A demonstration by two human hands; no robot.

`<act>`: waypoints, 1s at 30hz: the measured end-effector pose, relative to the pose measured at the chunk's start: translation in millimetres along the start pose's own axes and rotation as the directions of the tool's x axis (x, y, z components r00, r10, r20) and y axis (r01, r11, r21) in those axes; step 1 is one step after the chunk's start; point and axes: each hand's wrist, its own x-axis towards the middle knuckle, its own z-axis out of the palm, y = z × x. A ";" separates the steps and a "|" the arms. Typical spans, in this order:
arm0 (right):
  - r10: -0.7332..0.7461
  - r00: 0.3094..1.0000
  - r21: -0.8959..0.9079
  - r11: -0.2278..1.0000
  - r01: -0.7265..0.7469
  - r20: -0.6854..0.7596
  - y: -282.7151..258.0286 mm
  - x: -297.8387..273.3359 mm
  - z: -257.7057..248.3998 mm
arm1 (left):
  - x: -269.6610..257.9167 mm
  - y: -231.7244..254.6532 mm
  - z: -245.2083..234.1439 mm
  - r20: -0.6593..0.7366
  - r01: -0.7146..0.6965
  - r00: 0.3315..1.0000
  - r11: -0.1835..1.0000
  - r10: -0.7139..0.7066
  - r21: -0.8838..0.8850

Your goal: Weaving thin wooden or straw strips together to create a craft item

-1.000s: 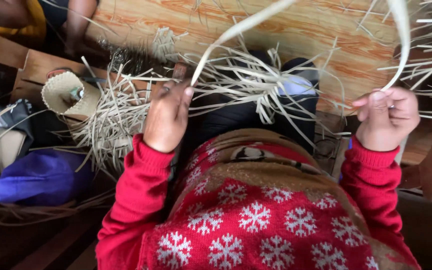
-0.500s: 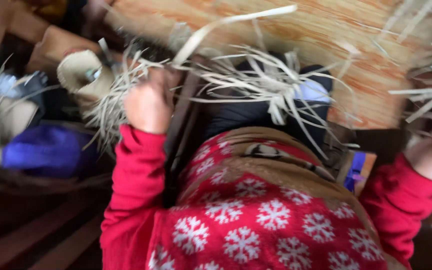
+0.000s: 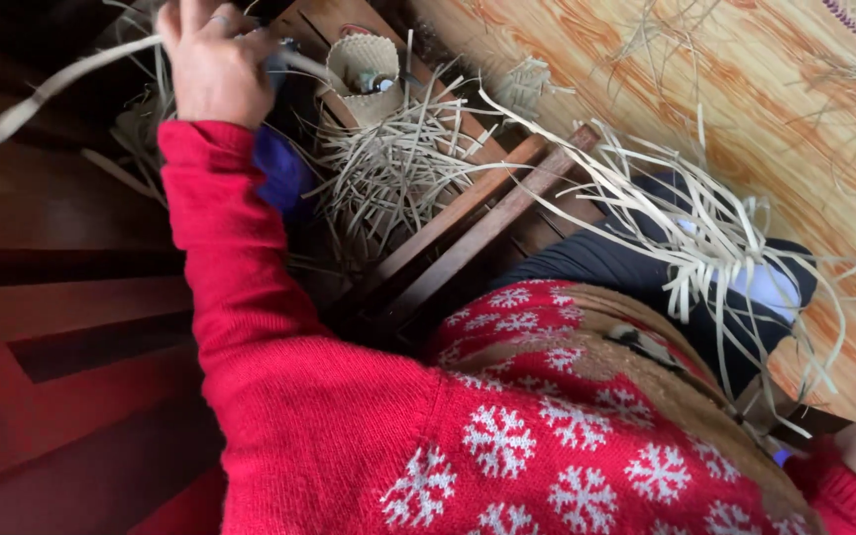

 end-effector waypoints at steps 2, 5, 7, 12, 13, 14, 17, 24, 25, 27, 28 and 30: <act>0.008 1.000 -0.053 0.999 -0.008 -0.007 3.3 5.6 5.2 | -32.6 -19.8 17.6 0.287 0.225 0.934 0.974 -0.213 -0.010; -0.251 0.968 -0.052 0.966 0.252 0.015 -24.9 -10.3 26.0 | -77.7 -33.2 34.1 0.625 0.527 0.635 0.846 -0.453 0.078; -0.502 0.865 0.006 0.865 0.501 0.018 -54.9 -23.6 41.5 | -92.3 -38.5 39.9 0.686 0.607 0.522 0.786 -0.507 0.120; -0.125 0.853 0.300 0.953 -0.039 0.506 -57.2 -8.9 36.8 | 23.5 70.3 -42.0 -0.153 0.132 0.959 0.852 -0.239 -0.506; -0.122 0.862 0.296 0.955 -0.034 0.492 -95.8 -20.2 71.2 | 52.9 120.3 -55.3 -0.157 0.119 0.960 0.847 -0.230 -0.518; -0.179 0.836 0.421 0.905 -0.067 0.519 -137.0 -36.0 93.8 | 79.3 175.4 -72.5 -0.147 -0.036 0.984 0.701 -0.099 -0.712; -0.269 0.784 0.520 0.850 -0.080 0.560 -201.2 -64.9 115.8 | 114.0 330.0 -93.9 -0.190 -0.226 0.960 0.169 0.207 -0.959; -0.243 0.947 0.589 0.804 0.076 0.209 -173.9 -35.2 65.8 | 100.7 397.7 -51.5 -0.152 -0.050 0.888 -0.238 0.433 -0.970; -0.236 0.954 0.576 0.812 0.089 0.185 -161.9 -21.2 48.5 | 102.9 387.2 -56.7 -0.169 -0.052 0.879 -0.262 0.447 -0.964; -0.234 0.966 0.341 0.904 0.257 -0.107 -137.7 8.2 17.2 | 108.6 361.3 -64.0 0.016 0.038 0.907 -0.044 0.421 -0.998; -0.234 0.965 0.331 0.907 0.262 -0.121 -118.2 15.3 0.2 | 105.6 367.0 -62.3 0.005 0.033 0.902 -0.057 0.431 -0.998; -0.159 0.890 -0.667 0.609 0.429 0.427 -80.9 30.4 -33.7 | 99.5 377.1 -59.0 0.069 -0.021 0.928 0.236 0.366 -0.971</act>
